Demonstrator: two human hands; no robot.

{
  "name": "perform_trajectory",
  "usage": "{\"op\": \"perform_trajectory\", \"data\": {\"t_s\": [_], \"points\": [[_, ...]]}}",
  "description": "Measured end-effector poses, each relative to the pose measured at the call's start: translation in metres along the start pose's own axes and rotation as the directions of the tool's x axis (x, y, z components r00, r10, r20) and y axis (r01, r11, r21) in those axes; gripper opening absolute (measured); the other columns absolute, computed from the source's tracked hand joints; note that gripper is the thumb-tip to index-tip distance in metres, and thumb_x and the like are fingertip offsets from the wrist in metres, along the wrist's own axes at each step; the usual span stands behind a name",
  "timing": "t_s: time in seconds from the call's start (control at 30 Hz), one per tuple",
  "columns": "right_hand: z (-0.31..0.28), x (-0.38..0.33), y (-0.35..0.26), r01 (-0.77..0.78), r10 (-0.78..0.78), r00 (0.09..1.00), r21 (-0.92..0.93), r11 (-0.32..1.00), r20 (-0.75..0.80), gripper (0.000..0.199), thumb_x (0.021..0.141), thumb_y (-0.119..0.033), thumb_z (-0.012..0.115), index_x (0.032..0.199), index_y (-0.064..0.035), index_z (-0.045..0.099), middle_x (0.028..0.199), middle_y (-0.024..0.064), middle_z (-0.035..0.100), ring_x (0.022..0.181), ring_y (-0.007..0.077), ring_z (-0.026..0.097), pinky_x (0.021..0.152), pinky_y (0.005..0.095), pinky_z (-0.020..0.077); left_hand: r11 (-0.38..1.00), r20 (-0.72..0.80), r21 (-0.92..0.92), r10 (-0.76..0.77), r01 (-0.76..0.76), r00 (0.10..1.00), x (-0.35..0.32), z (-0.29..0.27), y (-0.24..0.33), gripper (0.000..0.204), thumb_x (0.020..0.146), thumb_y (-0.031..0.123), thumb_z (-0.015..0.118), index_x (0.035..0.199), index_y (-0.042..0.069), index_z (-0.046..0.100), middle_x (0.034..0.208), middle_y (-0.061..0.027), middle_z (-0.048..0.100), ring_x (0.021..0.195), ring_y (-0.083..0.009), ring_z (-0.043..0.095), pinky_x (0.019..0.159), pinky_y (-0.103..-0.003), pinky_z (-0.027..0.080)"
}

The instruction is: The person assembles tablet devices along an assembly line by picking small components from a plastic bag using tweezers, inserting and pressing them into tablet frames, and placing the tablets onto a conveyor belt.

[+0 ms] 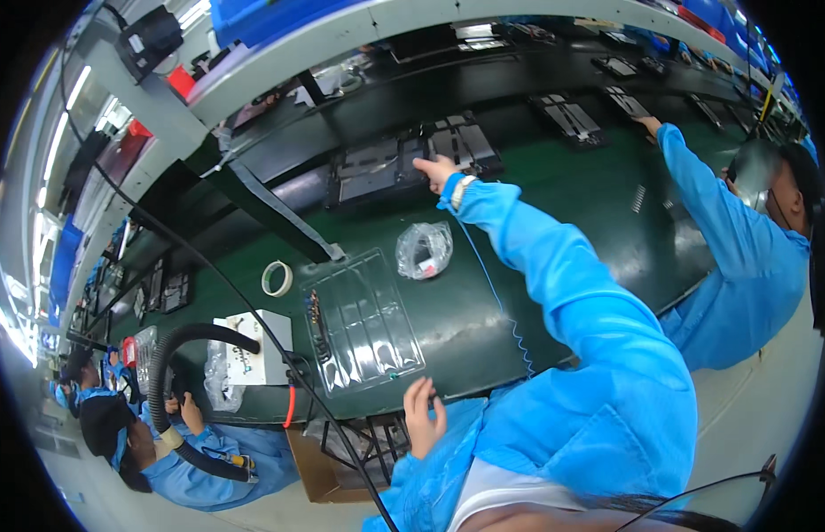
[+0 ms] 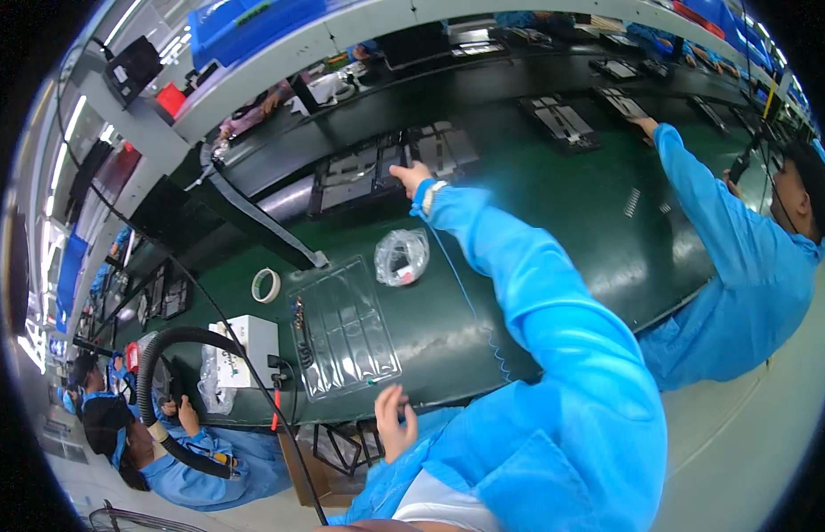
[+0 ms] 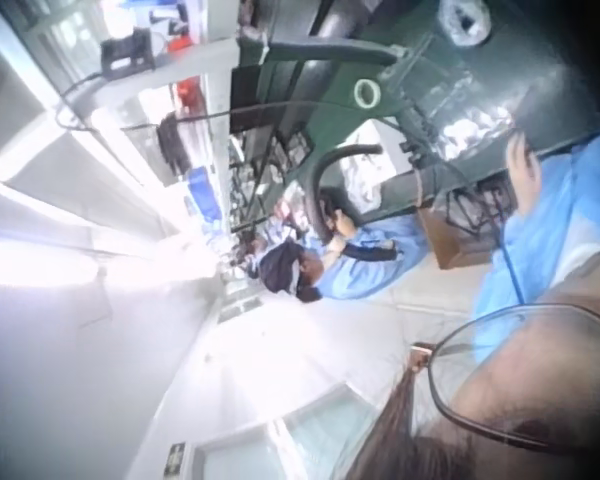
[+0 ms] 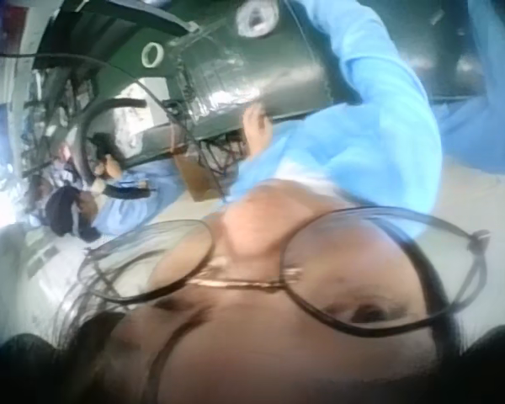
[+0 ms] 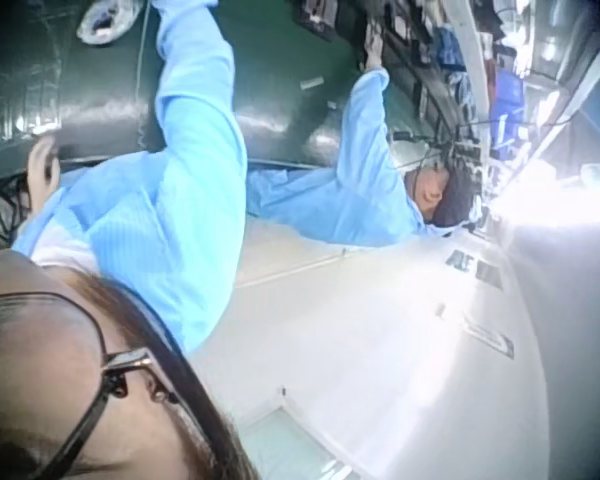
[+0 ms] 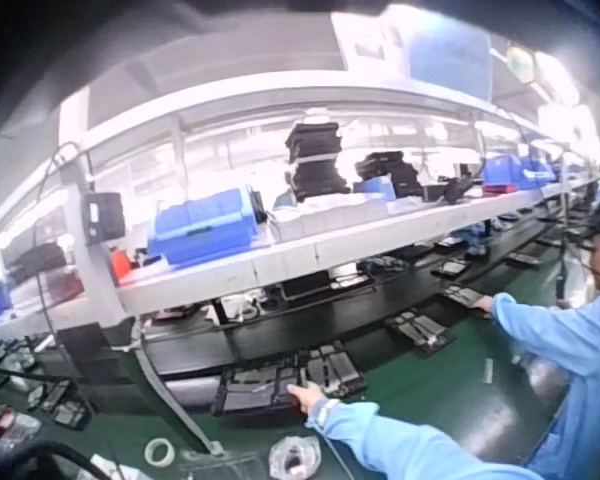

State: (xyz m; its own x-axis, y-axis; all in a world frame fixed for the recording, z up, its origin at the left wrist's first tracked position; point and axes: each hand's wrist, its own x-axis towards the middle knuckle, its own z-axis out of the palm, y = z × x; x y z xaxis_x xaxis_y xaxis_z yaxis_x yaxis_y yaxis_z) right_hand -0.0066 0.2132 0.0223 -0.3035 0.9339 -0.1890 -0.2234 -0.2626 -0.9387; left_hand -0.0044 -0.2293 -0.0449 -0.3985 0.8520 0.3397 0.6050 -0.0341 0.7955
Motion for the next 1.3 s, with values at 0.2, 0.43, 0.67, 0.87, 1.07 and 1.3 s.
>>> {"op": "perform_trajectory", "data": {"t_s": [0.2, 0.43, 0.67, 0.87, 1.07, 1.3], "points": [[0.072, 0.063, 0.073, -0.021, 0.013, 0.999, -0.162, 0.987, -0.047, 0.035, 0.072, -0.026, 0.071, 0.095, -0.0034, 0.056, 0.058, 0.0042, 0.052, 0.037, 0.0123, 0.038, 0.034, 0.0285, 0.0271, 0.956, -0.105, 0.067, -0.278, 0.286, 0.955, -0.076, -0.026, -0.03, 0.038, 0.074, -0.006, 0.051, 0.111, 0.0, 0.054, 0.112, -0.0148, 0.048, 0.085, -0.0218, 0.057, 0.075, -0.031, 0.048], [0.053, 0.062, 0.051, 0.406, -0.532, 0.843, -0.558, 0.724, -0.076, 0.031, 0.082, -0.03, 0.053, 0.089, -0.0016, 0.064, 0.067, 0.0129, 0.061, 0.069, 0.0249, 0.061, 0.061, 0.0325, 0.0453, 0.961, -0.149, 0.075, -0.252, 0.265, 0.956, -0.048, -0.039, -0.006, 0.036, 0.077, -0.009, 0.048, 0.111, -0.001, 0.053, 0.111, -0.0142, 0.048, 0.083, -0.0206, 0.057, 0.073, -0.03, 0.048], [-0.05, -0.241, -0.121, 0.512, -0.761, 0.393, 0.564, 0.648, 0.517, 0.019, 0.084, -0.013, 0.051, 0.095, -0.0006, 0.06, 0.054, -0.0039, 0.042, 0.047, 0.0054, 0.037, 0.044, 0.022, 0.0265, 0.996, 0.024, 0.057, -0.067, 0.065, 0.997, 0.01, -0.021, -0.006, 0.034, 0.075, -0.008, 0.05, 0.107, 0.0, 0.055, 0.102, -0.0154, 0.055, 0.081, -0.0236, 0.059, 0.072, -0.033, 0.048], [-0.088, -0.377, -0.194, 0.408, -0.701, -0.376, 0.787, 0.462, 0.606, 0.015, 0.08, -0.001, 0.054, 0.092, -0.0056, 0.062, 0.055, 0.0042, 0.048, 0.047, 0.0118, 0.047, 0.042, 0.0238, 0.0265, 0.976, 0.118, -0.006, 0.219, -0.22, 0.969, 0.064, 0.011, 0.025, 0.034, 0.072, -0.01, 0.05, 0.104, 0.001, 0.057, 0.092, -0.0148, 0.059, 0.08, -0.0262, 0.059, 0.073, -0.033, 0.046], [-0.117, -0.412, -0.206, 0.545, -0.664, -0.454, 0.775, 0.322, 0.595, 0.014, 0.082, -0.004, 0.049, 0.085, -0.0065, 0.063, 0.06, 0.002, 0.05, 0.047, 0.0119, 0.045, 0.043, 0.0241, 0.0274, 0.943, 0.185, -0.178, 0.311, -0.28, 0.932, 0.067, 0.047, 0.055, 0.032, 0.072, -0.008, 0.053, 0.103, -0.001, 0.057, 0.097, -0.0163, 0.059, 0.082, -0.0271, 0.06, 0.074, -0.033, 0.048], [-0.136, -0.436, -0.227, 0.548, -0.449, -0.688, 0.814, 0.193, 0.57, 0.022, 0.085, -0.009, 0.043, 0.078, -0.0075, 0.064, 0.066, -0.0006, 0.053, 0.047, 0.0121, 0.041, 0.045, 0.0243, 0.0284, 0.931, 0.213, -0.228, 0.334, -0.285, 0.918, 0.05, 0.045, 0.057, 0.036, 0.07, -0.01, 0.052, 0.104, 0.002, 0.058, 0.095, -0.0149, 0.059, 0.081, -0.0244, 0.06, 0.072, -0.031, 0.049]]}}
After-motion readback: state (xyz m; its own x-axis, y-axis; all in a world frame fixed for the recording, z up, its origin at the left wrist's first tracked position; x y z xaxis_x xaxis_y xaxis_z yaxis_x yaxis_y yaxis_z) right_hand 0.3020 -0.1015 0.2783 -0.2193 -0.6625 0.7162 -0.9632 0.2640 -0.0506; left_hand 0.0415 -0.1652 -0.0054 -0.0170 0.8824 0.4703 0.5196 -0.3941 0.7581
